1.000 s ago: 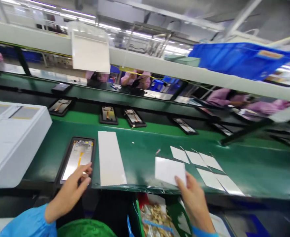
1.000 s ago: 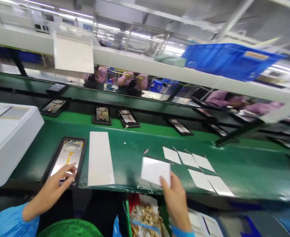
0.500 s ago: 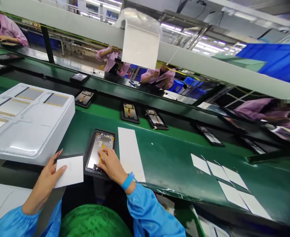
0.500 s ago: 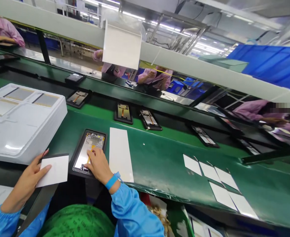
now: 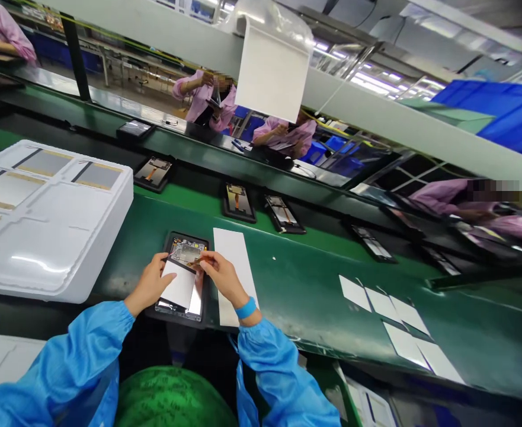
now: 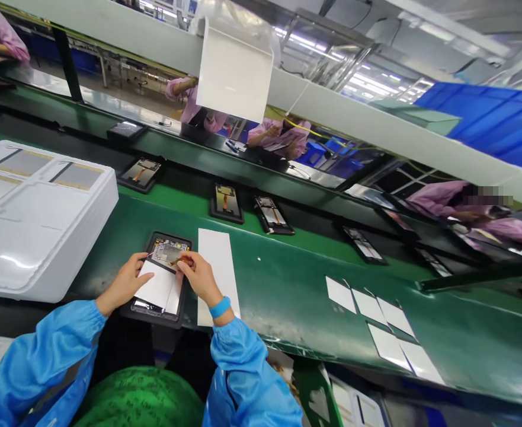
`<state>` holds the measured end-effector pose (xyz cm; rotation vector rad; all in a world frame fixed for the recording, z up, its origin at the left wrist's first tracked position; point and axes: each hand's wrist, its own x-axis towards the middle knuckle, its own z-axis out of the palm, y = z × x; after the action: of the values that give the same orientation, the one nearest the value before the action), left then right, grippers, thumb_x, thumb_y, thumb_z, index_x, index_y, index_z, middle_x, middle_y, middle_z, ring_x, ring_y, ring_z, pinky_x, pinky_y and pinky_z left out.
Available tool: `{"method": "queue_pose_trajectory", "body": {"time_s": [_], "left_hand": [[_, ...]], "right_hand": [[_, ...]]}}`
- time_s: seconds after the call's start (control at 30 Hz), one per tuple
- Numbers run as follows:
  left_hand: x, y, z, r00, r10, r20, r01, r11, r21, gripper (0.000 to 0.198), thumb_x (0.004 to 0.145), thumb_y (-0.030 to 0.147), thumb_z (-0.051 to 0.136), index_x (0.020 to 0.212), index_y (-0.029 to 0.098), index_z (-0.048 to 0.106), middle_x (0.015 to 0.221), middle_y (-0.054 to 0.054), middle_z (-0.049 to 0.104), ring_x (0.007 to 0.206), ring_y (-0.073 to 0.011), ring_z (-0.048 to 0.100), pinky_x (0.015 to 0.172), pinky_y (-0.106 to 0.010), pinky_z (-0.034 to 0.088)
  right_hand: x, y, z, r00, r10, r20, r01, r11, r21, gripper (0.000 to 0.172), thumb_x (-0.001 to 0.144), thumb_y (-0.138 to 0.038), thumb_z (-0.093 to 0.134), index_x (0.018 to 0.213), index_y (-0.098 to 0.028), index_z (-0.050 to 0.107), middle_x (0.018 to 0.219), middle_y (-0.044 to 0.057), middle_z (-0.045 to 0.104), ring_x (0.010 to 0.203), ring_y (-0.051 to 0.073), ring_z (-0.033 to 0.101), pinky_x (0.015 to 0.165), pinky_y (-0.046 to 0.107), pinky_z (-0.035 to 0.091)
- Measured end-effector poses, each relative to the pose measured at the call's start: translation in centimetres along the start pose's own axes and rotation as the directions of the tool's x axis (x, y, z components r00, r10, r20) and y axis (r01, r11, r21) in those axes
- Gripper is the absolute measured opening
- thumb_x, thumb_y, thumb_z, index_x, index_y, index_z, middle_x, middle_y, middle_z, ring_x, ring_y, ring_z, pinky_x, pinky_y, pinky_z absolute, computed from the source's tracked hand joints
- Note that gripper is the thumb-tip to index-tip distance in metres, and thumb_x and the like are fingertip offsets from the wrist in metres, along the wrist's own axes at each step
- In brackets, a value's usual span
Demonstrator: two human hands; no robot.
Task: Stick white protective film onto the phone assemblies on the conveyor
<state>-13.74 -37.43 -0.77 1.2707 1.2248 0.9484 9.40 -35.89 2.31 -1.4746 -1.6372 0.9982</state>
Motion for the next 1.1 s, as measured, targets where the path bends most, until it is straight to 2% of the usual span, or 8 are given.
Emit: {"method": "queue_pose_trajectory", "body": {"time_s": [0.1,0.23,0.37,0.47,0.63,0.8,1.0,1.1], "left_hand": [[0.9,-0.1,1.0,1.000,0.008,-0.019,-0.007,0.999,0.045,0.049,0.076,0.026,0.066,0.120,0.014,0.047,0.098,-0.010,0.070,0.091,-0.0238,0.069,0.080,-0.038,0.054],[0.9,-0.1,1.4,0.999,0.007,-0.051,-0.003,0.997,0.073,0.043,0.076,0.025,0.068,0.112,0.016,0.048,0.097,-0.009,0.070,0.090,-0.0239,0.069,0.080,-0.039,0.053],[0.7,-0.3,1.9,0.998,0.012,-0.058,-0.008,0.998,0.070,0.042,0.077,0.027,0.068,0.112,0.017,0.046,0.098,-0.009,0.070,0.091,-0.0240,0.070,0.079,-0.038,0.053],[0.7,-0.4,2.2,0.997,0.027,-0.075,-0.022,0.998,0.065,0.042,0.077,0.027,0.068,0.112,0.017,0.046,0.100,-0.010,0.070,0.093,-0.0244,0.070,0.080,-0.038,0.054],[0.7,-0.3,2.4,0.992,0.043,-0.119,-0.025,0.989,0.145,0.041,0.076,0.024,0.069,0.111,0.018,0.048,0.100,-0.010,0.071,0.094,-0.0249,0.070,0.082,-0.039,0.053],[0.7,-0.2,2.4,0.994,0.057,-0.093,-0.037,0.978,0.204,0.040,0.078,0.023,0.067,0.112,0.018,0.046,0.101,-0.011,0.070,0.093,-0.0243,0.069,0.082,-0.038,0.052],[0.5,0.3,2.5,0.992,0.064,-0.113,-0.035,0.970,0.242,0.038,0.078,0.020,0.066,0.110,0.018,0.047,0.098,-0.011,0.071,0.092,-0.0254,0.069,0.082,-0.039,0.051],[0.5,0.5,2.5,0.990,0.066,-0.126,-0.032,0.967,0.251,0.039,0.076,0.019,0.068,0.110,0.018,0.048,0.098,-0.010,0.071,0.092,-0.0258,0.069,0.083,-0.039,0.051]], "right_hand": [[-0.7,0.8,-1.2,0.998,0.030,-0.047,-0.028,0.998,0.053,0.034,0.086,-0.037,0.061,0.115,-0.019,0.065,0.113,0.008,0.070,0.089,0.018,0.065,0.079,0.035,0.055],[-2.1,1.1,-2.4,0.991,0.086,-0.105,-0.069,0.986,0.150,0.034,0.086,-0.040,0.061,0.112,-0.019,0.066,0.108,0.009,0.071,0.086,0.019,0.065,0.072,0.034,0.056],[-3.1,1.2,-2.3,0.990,0.096,-0.100,-0.073,0.976,0.207,0.033,0.087,-0.041,0.060,0.110,-0.018,0.066,0.098,0.008,0.072,0.087,0.020,0.066,0.072,0.034,0.056],[-3.5,1.4,-1.7,0.993,0.090,-0.078,-0.072,0.975,0.213,0.032,0.088,-0.040,0.060,0.111,-0.019,0.066,0.099,0.007,0.071,0.086,0.019,0.066,0.072,0.033,0.055],[-4.0,1.2,-1.0,0.998,0.032,-0.045,-0.027,0.993,0.111,0.027,0.091,-0.036,0.057,0.111,-0.021,0.067,0.105,0.007,0.070,0.088,0.019,0.065,0.075,0.033,0.055],[-4.8,0.2,-0.7,0.995,-0.103,0.003,0.103,0.995,-0.010,0.023,0.095,-0.030,0.052,0.108,-0.024,0.069,0.121,0.007,0.066,0.109,0.020,0.062,0.080,0.031,0.052],[-5.2,0.2,-0.6,0.999,-0.053,-0.012,0.052,0.998,-0.038,0.024,0.096,-0.030,0.050,0.109,-0.025,0.070,0.124,0.006,0.068,0.113,0.022,0.063,0.084,0.035,0.053],[-5.4,0.3,-0.4,0.997,-0.078,-0.007,0.078,0.995,-0.061,0.025,0.096,-0.030,0.051,0.110,-0.025,0.070,0.124,0.007,0.068,0.114,0.023,0.063,0.090,0.039,0.053]]}}
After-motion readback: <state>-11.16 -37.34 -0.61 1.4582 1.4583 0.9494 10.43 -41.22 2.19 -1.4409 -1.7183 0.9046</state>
